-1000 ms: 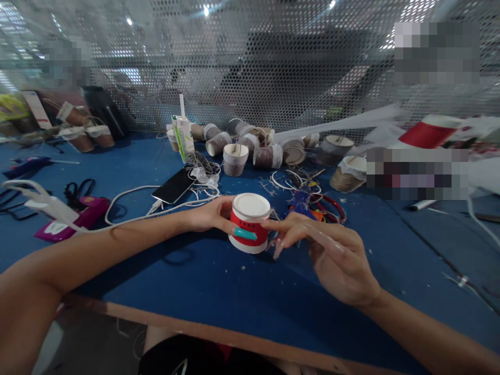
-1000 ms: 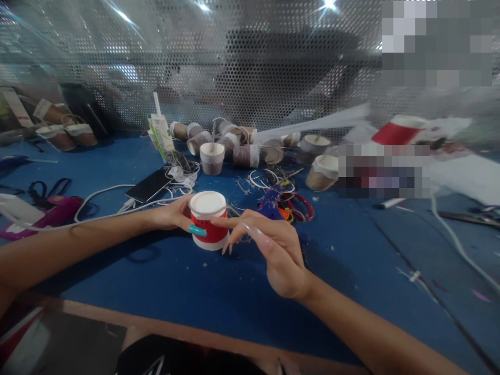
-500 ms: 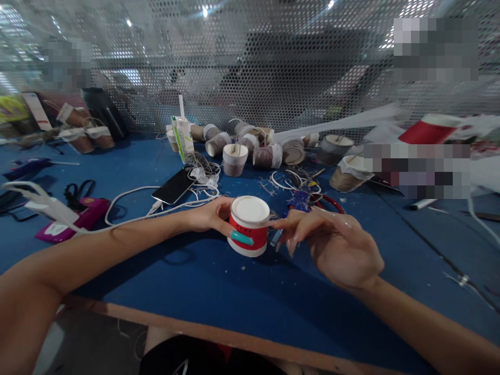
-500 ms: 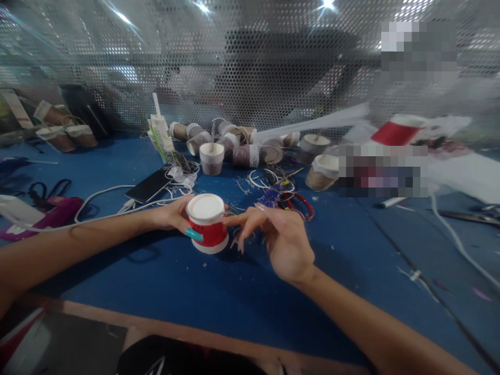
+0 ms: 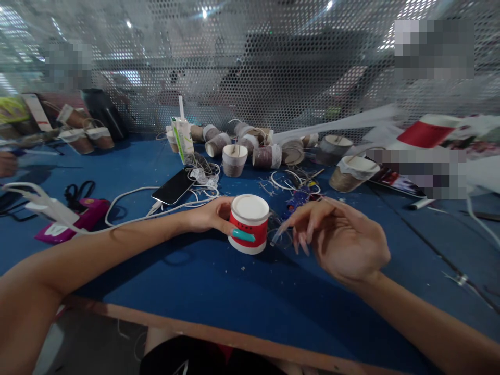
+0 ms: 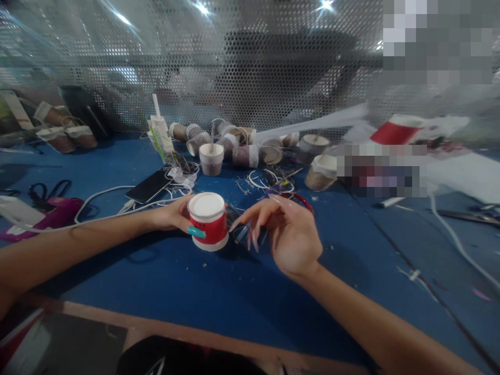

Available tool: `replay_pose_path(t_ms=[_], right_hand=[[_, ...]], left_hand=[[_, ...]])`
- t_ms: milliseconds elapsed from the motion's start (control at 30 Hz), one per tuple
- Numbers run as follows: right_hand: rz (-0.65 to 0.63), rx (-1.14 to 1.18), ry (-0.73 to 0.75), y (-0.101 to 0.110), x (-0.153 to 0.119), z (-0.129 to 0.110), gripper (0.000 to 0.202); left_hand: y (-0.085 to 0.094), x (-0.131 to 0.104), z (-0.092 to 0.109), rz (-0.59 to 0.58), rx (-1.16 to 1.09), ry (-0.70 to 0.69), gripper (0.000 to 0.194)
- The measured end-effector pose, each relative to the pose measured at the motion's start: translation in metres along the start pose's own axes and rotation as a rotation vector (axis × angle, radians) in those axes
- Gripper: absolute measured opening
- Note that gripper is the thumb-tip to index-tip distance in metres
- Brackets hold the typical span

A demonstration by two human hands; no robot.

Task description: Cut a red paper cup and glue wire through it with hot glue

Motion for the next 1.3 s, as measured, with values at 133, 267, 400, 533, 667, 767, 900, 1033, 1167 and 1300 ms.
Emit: replay_pose_path(t_ms=[133,267,400,533,667,767,900,1033,1167,1300], right_hand=[[-0.184,-0.294,0.087,-0.013,-0.008,-0.010,0.037],[-0.400,-0.569,0.318,-0.024,-0.016,-0.011,0.027],[-0.391,-0.613,0.364,-0.021,-0.017,-0.007,0.024],[-0.395,-0.612,0.342,-0.022,-0.016,-0.009,0.023],[-0.379,-0.661,0.295,-0.025,-0.016,-0.013,0.023],[-0.367,-0.669,0.269,-0.024,-0.017,-0.014,0.024],[-0.360,-0.678,0.263,-0.022,-0.018,-0.011,0.026],[-0.359,-0.673,0.273,-0.020,-0.018,-0.010,0.026],[-0.352,-0.668,0.261,-0.020,-0.018,-0.010,0.027],[-0.343,-0.667,0.247,-0.019,-0.018,-0.010,0.027]], left_hand=[[0.001,0.002,-0.001,0.031,-0.018,-0.029,0.065],[0.002,0.003,-0.002,0.069,-0.029,-0.052,0.067],[0.003,0.005,-0.003,0.109,-0.040,-0.064,0.070],[0.003,0.006,-0.004,0.112,-0.038,-0.064,0.068],[0.003,0.005,-0.002,0.100,-0.010,-0.065,0.069],[0.003,0.004,0.000,0.106,0.001,-0.056,0.069],[0.003,0.004,0.000,0.117,-0.009,-0.047,0.067],[0.002,0.005,-0.001,0.102,-0.024,-0.058,0.064],[0.001,0.005,-0.001,0.092,-0.019,-0.069,0.063],[0.000,0.005,0.000,0.086,-0.038,-0.094,0.060]])
Point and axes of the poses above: each hand's wrist, its own x-axis towards the middle knuckle, its own y-axis out of the back of the hand, z = x × y, the point moved 4 cm from there along x, towards the middle knuckle, and after that the axes turned 4 degrees about -z, right-handed, at the moved point
